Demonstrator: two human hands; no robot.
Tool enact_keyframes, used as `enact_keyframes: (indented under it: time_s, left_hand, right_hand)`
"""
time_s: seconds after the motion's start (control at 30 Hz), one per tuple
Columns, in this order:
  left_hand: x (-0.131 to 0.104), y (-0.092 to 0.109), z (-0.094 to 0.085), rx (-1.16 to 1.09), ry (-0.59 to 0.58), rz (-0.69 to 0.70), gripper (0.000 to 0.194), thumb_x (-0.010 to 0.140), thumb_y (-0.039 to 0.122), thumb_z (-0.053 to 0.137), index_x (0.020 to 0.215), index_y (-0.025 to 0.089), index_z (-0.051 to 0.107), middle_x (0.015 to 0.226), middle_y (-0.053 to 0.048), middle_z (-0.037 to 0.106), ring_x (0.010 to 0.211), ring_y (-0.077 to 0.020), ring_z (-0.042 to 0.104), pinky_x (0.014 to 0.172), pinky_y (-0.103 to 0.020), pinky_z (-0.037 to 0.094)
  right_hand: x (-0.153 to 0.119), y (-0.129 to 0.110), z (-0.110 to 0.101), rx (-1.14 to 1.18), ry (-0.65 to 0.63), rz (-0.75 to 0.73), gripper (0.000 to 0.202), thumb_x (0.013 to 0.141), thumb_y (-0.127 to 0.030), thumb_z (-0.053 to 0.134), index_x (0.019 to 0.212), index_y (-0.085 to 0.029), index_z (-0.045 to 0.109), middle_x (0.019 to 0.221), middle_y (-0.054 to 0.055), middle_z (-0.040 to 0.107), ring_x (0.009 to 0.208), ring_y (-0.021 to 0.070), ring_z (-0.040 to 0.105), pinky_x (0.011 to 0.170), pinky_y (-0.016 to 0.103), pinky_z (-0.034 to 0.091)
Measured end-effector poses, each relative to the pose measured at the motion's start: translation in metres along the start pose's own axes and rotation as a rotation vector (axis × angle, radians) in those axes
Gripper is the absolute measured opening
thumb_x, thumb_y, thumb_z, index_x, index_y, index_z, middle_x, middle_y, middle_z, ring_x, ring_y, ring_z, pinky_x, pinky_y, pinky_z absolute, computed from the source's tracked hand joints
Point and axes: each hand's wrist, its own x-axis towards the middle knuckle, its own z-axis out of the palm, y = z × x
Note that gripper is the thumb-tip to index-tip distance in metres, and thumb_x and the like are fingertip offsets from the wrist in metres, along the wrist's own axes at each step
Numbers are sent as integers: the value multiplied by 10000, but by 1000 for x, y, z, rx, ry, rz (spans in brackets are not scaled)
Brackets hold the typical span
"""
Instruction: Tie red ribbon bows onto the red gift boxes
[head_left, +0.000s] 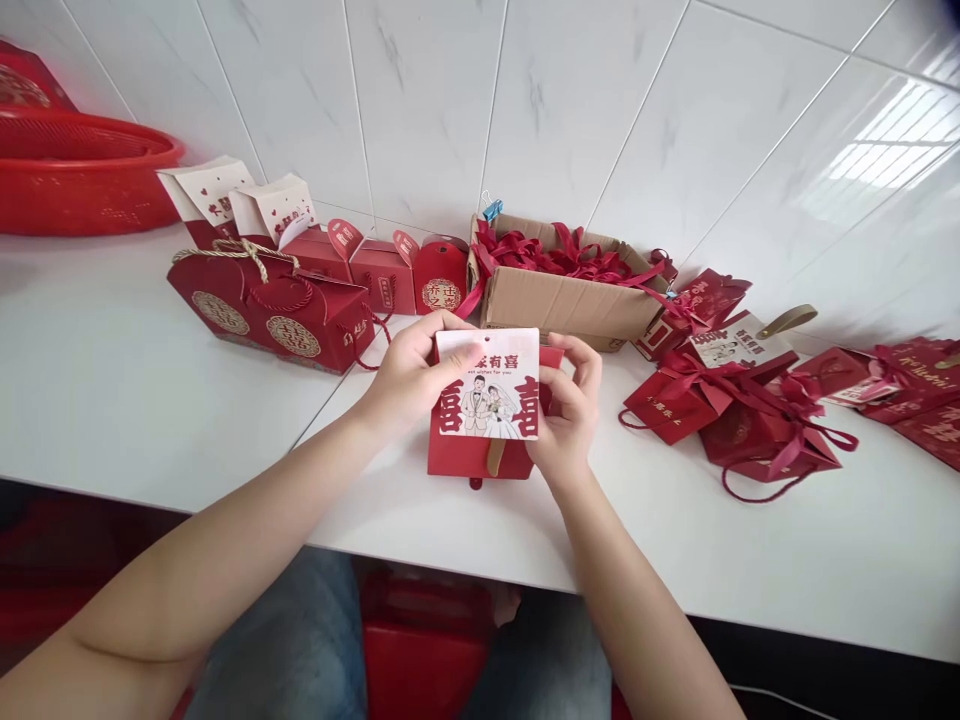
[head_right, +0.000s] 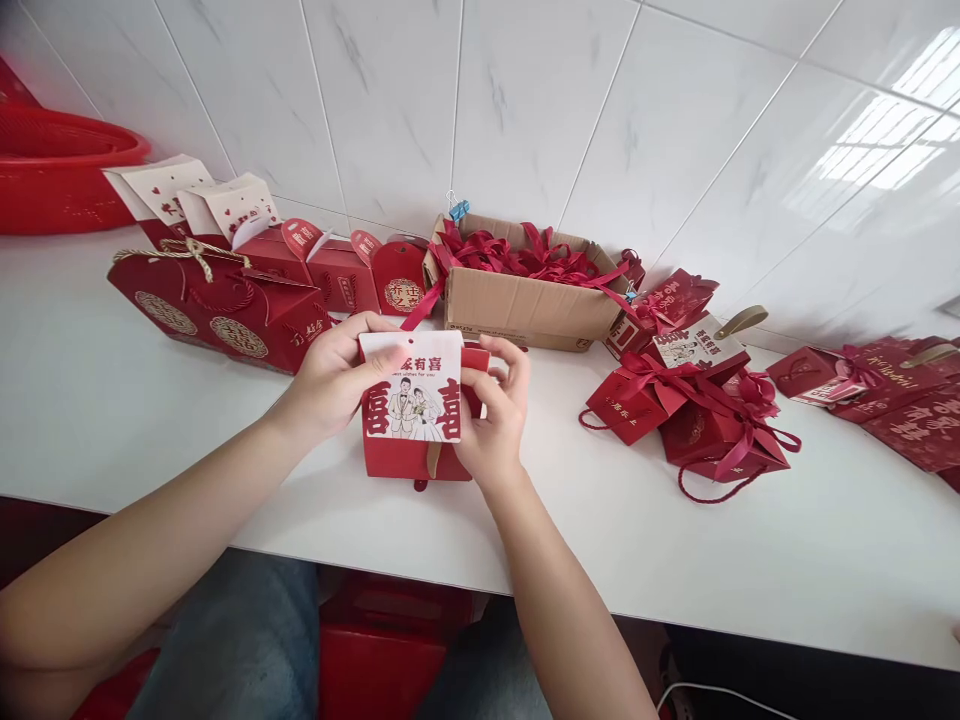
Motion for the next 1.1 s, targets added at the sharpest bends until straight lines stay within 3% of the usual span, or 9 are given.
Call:
enact_keyframes:
  time_s: [0.13,0.23,0.3,0.37,0.47,0.63,0.9,1.1]
  left_hand:
    - [7,-7,-6,13,96,35,303,736,409,754,845,186,580,771,-9,651,678,-153,626,591,-260,528]
    - [9,-8,-7,74,149,75,313,748,431,736,860,189,572,759,-7,645,680,-159,625,593,-268,523]
    - [7,-9,-4,176,141,140,301,765,431,717,866,187,572,762,-7,643,682,-155,618,591,-260,507]
    - [4,-9,1,286,94,221,270,788,413,694,871,185,573,778,-10,648,686,-148,614,590,-251,494]
    - [-2,-10,8,343,29,305,229,815,375,666,905,189,568,824,-14,657,699,-139,616,592,-241,490]
    - [-7,-10,9,349,8,313,208,812,331,668,919,196,552,798,3,623,646,-116,586,544,-218,467]
    - [-8,-6,12,310,53,271,269,745,322,741,927,189,594,889,-13,654,770,-139,632,659,-238,524]
    - [-8,-4,13,298,35,177,266,720,344,755,882,186,615,744,13,656,612,-119,616,543,-222,501]
  right_hand:
    - [7,13,-14,92,-11,154,40,849,-222,618,863,-237,652,1149,73,568,1155,242,565,978,485,466]
    - [11,18,-21,279,112,305,45,882,-270,594,899,-229,587,1161,72,608,1167,225,582,1003,486,449]
    - [10,17,-19,386,164,377,80,916,-303,546,911,-230,516,1208,80,619,1202,221,577,1007,493,448]
    - [8,13,-12,439,133,411,110,943,-330,496,908,-234,453,1246,87,622,1226,221,572,1008,507,448]
    - [2,5,-1,491,85,421,110,973,-348,426,935,-248,397,1199,82,662,1165,210,619,994,519,464]
    - [-2,-3,6,549,127,383,86,988,-342,386,956,-262,395,1108,52,702,1075,203,668,973,514,486]
    - [-1,-9,6,596,146,348,66,984,-310,398,948,-260,421,1131,32,701,1111,199,656,1032,515,446]
    - [-2,-10,6,596,134,372,62,973,-310,420,941,-260,437,1140,24,696,1103,192,656,1038,503,447]
